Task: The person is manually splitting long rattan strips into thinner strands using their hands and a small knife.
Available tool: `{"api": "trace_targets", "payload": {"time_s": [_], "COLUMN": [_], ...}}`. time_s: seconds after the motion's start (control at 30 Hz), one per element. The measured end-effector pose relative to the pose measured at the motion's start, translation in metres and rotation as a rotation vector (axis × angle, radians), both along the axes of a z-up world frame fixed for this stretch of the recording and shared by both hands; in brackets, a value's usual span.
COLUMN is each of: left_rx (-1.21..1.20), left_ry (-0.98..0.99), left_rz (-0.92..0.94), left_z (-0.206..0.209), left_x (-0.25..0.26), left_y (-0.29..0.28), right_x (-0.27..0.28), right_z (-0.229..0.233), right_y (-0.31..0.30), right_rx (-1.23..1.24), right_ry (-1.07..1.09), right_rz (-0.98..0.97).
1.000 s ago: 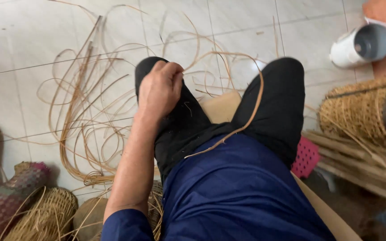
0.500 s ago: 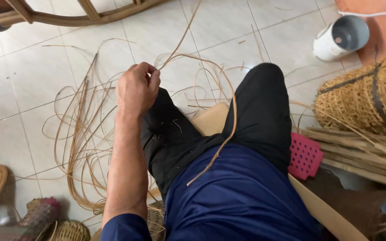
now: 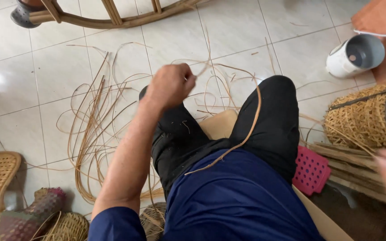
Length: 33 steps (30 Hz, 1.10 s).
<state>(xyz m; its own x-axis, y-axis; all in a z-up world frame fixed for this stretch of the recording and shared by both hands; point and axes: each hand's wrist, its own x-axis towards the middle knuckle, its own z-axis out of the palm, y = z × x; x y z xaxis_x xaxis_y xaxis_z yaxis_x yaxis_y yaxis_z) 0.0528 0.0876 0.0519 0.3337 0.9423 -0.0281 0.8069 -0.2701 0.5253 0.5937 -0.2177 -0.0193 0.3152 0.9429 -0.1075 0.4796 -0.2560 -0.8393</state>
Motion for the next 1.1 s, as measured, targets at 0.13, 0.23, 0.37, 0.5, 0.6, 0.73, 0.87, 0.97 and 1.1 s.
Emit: {"api": "trace_targets", "payload": {"time_s": [0.13,0.23,0.37,0.5,0.6,0.73,0.87,0.97,1.1], "left_rx": [-0.222,-0.483,-0.521,-0.515,-0.484,-0.368,-0.29,-0.225,-0.128], "left_ry": [-0.178,-0.507,-0.721,-1.105,-1.104,-0.993,-0.876,-0.752,-0.605], "left_rz": [-0.08,0.049,0.119,0.065,0.0,0.051,0.053,0.047,0.029], "left_z": [0.024,0.027,0.031,0.013,0.01,0.014,0.011,0.015,0.012], "left_x": [0.01,0.0,-0.022,-0.028,-0.027,-0.022,-0.014,-0.012,-0.009], "left_y": [-0.026,-0.047,-0.073,-0.089,-0.097,-0.111,-0.119,-0.124,-0.134], "right_x": [-0.221,-0.284,-0.321,-0.344,-0.347,-0.336,-0.333,-0.331,-0.329], "right_z": [0.12,0.105,0.102,0.108,0.109,0.109,0.106,0.097,0.087], "right_y": [0.13,0.204,0.281,0.301,0.285,0.246,0.225,0.222,0.219], "right_rx": [0.465,0.767,0.85,0.77,0.716,0.738,0.772,0.791,0.662], "right_ry": [-0.403,-0.456,-0.374,-0.178,-0.114,-0.13,-0.238,-0.276,-0.195], "right_rz": [0.531,0.706,0.917,1.054,1.033,0.95,0.983,0.975,1.0]}}
